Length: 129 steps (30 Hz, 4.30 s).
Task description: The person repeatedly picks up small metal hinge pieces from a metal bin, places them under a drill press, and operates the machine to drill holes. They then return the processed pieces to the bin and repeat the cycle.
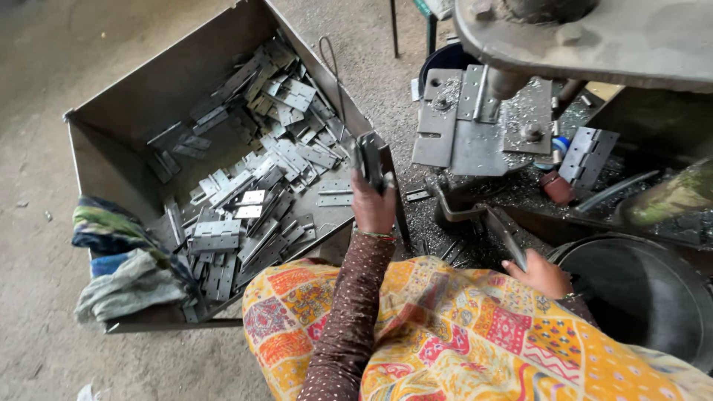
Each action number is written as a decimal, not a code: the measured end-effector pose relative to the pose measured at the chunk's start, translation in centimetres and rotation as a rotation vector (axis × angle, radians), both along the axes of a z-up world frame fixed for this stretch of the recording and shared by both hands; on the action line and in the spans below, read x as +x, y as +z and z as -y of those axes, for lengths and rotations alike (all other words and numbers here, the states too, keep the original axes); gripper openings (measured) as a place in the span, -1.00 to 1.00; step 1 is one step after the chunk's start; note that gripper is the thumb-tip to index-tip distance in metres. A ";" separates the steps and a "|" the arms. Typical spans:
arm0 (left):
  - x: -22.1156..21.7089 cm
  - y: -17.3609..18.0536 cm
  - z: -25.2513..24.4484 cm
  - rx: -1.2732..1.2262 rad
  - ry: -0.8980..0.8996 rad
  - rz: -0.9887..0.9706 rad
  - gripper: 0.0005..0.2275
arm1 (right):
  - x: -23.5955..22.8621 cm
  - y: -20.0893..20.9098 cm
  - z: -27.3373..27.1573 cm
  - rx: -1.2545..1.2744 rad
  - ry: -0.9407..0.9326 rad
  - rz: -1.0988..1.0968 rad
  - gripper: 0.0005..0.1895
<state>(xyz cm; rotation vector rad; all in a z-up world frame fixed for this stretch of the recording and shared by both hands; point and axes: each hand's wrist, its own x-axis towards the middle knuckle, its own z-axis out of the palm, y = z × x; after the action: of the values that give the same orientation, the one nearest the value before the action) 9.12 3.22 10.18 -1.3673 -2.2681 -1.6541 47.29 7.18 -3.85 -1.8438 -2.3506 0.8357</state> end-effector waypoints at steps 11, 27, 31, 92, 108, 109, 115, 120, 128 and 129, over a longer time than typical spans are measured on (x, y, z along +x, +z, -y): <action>5.5 8.1 -5.4 -0.613 -0.179 -0.492 -0.47 | -2.1 5.4 1.8 -0.041 -0.076 0.063 -0.43; 5.1 5.2 -3.5 -0.409 -0.232 -0.484 -0.47 | -1.1 2.2 0.9 -0.095 -0.054 0.015 -0.38; 4.8 4.9 -3.4 -0.108 -0.213 -0.160 -0.60 | -0.8 1.7 0.4 -0.088 -0.039 0.029 -0.37; 10.7 6.9 -6.9 -0.625 -0.372 -0.552 -0.60 | -0.6 -1.4 4.8 -0.033 -0.096 0.053 -0.51; 9.8 4.6 -12.6 -0.549 -0.290 -0.635 -0.72 | -1.0 -1.5 1.9 0.005 -0.025 0.047 -0.47; 9.6 4.6 -12.0 -0.587 -0.315 -0.613 -0.73 | -1.0 -2.3 1.9 0.002 -0.018 0.066 -0.48; 9.8 5.6 -9.7 -0.645 -0.385 -0.603 -0.73 | 0.3 -1.7 -1.8 0.046 0.187 0.221 -0.44; 9.8 5.8 -11.5 -0.569 -0.376 -0.577 -0.76 | -0.6 1.9 -2.1 0.038 0.151 0.275 -0.42; 9.8 5.1 -12.5 -0.653 -0.394 -0.544 -0.78 | -1.2 -0.2 3.8 0.052 -0.004 0.026 -0.46; 9.8 5.3 -13.3 -0.671 -0.403 -0.518 -0.78 | -1.1 -0.7 3.1 0.042 -0.007 -0.001 -0.43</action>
<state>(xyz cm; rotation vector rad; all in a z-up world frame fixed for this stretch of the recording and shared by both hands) 18.91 16.49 15.52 -2.1710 -2.3825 -0.4239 46.20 4.12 -4.55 -1.8336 -2.3410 0.7810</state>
